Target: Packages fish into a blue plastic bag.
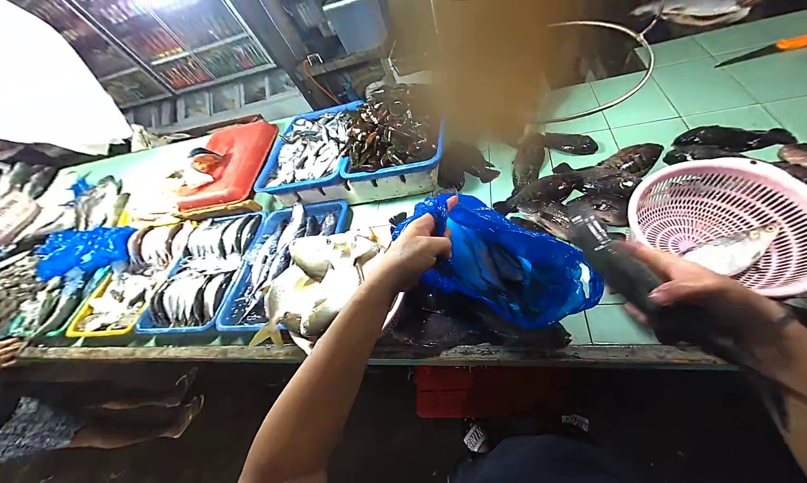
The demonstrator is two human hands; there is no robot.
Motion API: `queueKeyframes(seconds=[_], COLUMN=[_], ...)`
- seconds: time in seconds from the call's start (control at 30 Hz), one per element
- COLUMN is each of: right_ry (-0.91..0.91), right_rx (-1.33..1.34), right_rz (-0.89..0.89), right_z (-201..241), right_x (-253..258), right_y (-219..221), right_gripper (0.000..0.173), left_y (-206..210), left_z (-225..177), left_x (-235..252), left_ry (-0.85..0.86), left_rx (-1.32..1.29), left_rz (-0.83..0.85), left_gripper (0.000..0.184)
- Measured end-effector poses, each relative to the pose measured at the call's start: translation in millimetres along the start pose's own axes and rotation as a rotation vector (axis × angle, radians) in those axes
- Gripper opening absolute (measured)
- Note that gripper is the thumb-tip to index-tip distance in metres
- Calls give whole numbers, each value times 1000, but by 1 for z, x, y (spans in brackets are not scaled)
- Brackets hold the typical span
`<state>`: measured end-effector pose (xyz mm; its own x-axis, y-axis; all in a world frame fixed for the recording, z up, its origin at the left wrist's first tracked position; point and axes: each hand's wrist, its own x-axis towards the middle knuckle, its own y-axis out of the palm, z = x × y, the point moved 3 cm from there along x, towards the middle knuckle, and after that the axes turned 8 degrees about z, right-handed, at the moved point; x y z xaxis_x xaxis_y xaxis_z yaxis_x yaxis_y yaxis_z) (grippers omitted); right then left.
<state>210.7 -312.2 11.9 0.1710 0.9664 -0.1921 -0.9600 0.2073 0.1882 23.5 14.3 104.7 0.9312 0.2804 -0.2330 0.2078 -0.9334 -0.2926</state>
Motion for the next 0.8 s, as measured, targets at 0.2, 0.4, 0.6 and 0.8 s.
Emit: queueKeyframes(seconds=[0.2,0.4,0.6,0.8], right_ry=[73,254,-335,760], right_rx=[-161,-652,-663,-1129], right_rz=[-12,-408,-382,-640], right_z=[-7,16,16,-39], right_x=[155,191,28,-43], right_y=[62,39,-46,-234], right_gripper=[61,49,25,55], left_y=[0,-6,2,13], left_z=[0,13,18,15], left_x=[5,1,-6,11], left_ry=[108,246,184,144], left_rx=[122,39,142,86], left_rz=[15,-12,-21,-57], left_gripper=[65,75,74,76])
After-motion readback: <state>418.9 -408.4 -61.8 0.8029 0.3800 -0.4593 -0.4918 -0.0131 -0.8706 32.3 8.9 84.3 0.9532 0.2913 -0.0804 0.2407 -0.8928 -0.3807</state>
